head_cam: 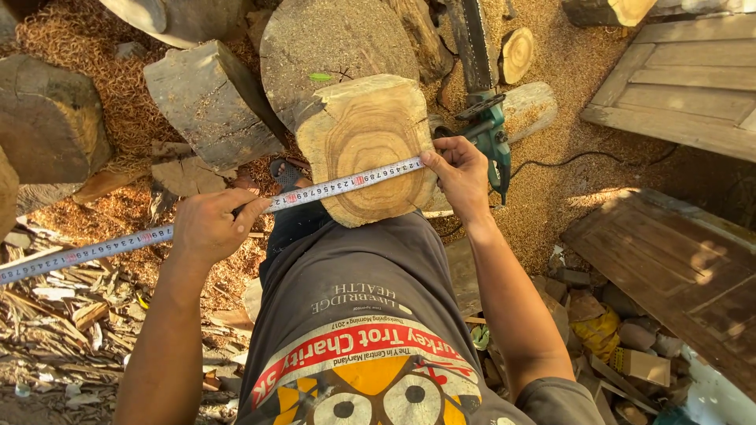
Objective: The user is measuring wood and then cutting it with a chainsaw.
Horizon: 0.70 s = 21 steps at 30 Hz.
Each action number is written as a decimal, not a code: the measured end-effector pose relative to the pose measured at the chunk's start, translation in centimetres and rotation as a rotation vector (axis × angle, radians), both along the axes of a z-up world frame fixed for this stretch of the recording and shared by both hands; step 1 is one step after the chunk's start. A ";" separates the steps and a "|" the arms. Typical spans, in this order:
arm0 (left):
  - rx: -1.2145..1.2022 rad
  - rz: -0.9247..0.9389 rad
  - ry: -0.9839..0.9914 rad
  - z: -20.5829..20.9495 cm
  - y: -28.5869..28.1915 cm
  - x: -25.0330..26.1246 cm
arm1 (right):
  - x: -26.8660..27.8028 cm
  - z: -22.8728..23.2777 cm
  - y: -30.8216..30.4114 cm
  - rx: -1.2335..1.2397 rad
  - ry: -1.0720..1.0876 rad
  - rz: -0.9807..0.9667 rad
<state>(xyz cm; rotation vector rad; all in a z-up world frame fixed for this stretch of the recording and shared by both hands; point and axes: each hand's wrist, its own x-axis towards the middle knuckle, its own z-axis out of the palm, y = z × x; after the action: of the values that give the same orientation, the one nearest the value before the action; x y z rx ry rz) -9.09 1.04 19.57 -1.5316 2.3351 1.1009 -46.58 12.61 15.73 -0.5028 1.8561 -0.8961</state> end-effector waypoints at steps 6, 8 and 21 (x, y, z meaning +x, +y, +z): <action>0.016 0.009 0.013 0.1 -0.1 -0.3 | -0.7 -0.2 -0.1 0.015 -0.056 0.026; 0.028 0.016 0.000 -0.1 0.3 -0.2 | -0.8 0.2 -0.6 0.043 -0.058 0.041; 0.080 0.251 0.111 -0.9 0.2 0.2 | -4.4 -4.0 0.2 0.016 -0.218 0.152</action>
<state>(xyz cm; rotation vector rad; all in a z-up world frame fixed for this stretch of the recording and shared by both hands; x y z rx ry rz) -8.86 1.24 18.65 -1.8146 2.1784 1.3494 -51.00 12.79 11.75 -0.5084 1.6047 -0.7998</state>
